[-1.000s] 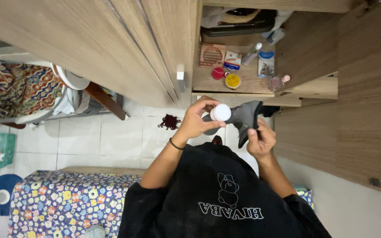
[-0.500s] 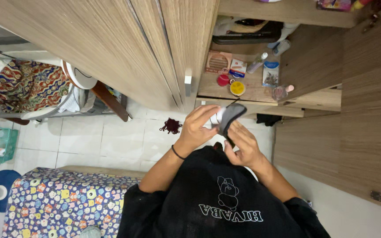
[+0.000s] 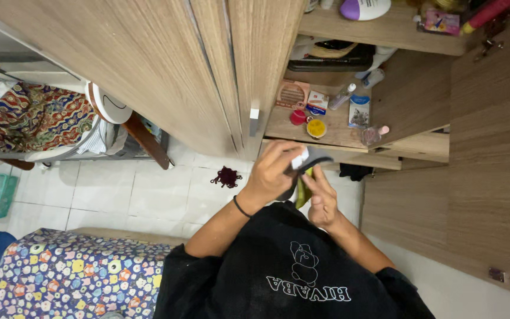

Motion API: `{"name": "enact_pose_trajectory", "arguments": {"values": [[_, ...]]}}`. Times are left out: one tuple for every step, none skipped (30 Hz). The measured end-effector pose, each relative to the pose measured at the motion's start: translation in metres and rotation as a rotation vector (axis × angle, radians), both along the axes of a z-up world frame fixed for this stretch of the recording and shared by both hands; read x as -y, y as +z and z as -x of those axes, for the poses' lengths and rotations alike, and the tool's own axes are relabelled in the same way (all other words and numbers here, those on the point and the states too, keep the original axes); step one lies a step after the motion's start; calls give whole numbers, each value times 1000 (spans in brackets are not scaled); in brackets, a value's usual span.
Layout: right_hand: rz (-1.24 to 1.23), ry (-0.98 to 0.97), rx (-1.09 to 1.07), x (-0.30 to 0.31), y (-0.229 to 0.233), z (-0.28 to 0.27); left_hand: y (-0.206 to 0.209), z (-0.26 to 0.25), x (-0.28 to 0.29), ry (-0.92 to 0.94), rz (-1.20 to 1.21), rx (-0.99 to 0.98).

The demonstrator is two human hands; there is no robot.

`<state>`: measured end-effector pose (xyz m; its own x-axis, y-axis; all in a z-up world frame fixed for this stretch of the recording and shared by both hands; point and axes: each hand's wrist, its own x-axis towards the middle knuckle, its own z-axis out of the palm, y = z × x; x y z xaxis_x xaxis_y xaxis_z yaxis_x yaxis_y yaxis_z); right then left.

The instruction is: The person wipes the surfaces of several small bottles, tubes, and jars with a yellow and gray cloth while standing in front of an open wooden cabinet. The person handles each item one at a time, wiping it and then placing it back on the cabinet shelf.

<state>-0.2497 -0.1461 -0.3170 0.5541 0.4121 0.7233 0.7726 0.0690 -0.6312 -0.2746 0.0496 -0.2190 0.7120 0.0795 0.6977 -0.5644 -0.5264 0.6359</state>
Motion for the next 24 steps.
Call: {"name": "enact_pose_trajectory", "arguments": {"values": [[-8, -7, -25, 1, -3, -4, 1, 1, 0, -25, -39, 3], [-15, -13, -50, 4, -5, -8, 2, 2, -1, -51, -78, 6], [-16, 36, -114, 9, -4, -13, 3, 2, -1, -78, -117, 7], [-17, 84, -179, 14, -3, -20, 5, 3, -2, -117, -124, 5], [-17, 130, -246, 19, -1, -26, 7, 2, -4, -158, -129, 2], [-27, 132, -306, 22, 1, -29, 8, 2, -5, -199, -134, -1], [-38, 133, -365, 23, 2, -32, 10, 3, -5, -196, -129, -7], [-49, 134, -425, 24, 4, -33, 12, 3, -5, -194, -125, -13], [-67, 142, -431, 24, 6, -34, 14, 3, -6, -190, -122, -16], [-85, 149, -437, 23, 8, -35, 15, 4, -7, -205, -78, -56], [-103, 158, -443, 22, 10, -37, 15, 5, -8, -218, -35, -96], [-146, 168, -431, 21, 12, -38, 14, 6, -9, -232, 8, -135], [-189, 178, -420, 22, 14, -40, 12, 6, -12, -285, 74, -204], [-231, 188, -409, 23, 17, -41, 8, 5, -16, -339, 141, -274], [-189, 198, -419, 26, 20, -43, 3, 4, -19, -392, 205, -343], [-146, 208, -428, 31, 25, -44, -3, 2, -19, -493, 373, -427], [-104, 218, -438, 33, 29, -46, -8, 0, -19, -592, 542, -511], [-28, 192, -350, 34, 33, -48, -13, -2, -19, -689, 712, -594], [48, 165, -263, 35, 38, -49, -18, -3, -17, -654, 703, -600], [123, 136, -176, 33, 41, -50, -22, -4, -15, -619, 694, -605], [117, 135, -182, 31, 45, -51, -24, -5, -13, -586, 686, -610], [110, 135, -187, 28, 48, -51, -25, -3, -12, -536, 631, -553], [105, 132, -192, 26, 51, -52, -24, -1, -10, -489, 578, -496], [96, 133, -167, 23, 54, -53, -23, 1, -8, -442, 525, -438]]}}
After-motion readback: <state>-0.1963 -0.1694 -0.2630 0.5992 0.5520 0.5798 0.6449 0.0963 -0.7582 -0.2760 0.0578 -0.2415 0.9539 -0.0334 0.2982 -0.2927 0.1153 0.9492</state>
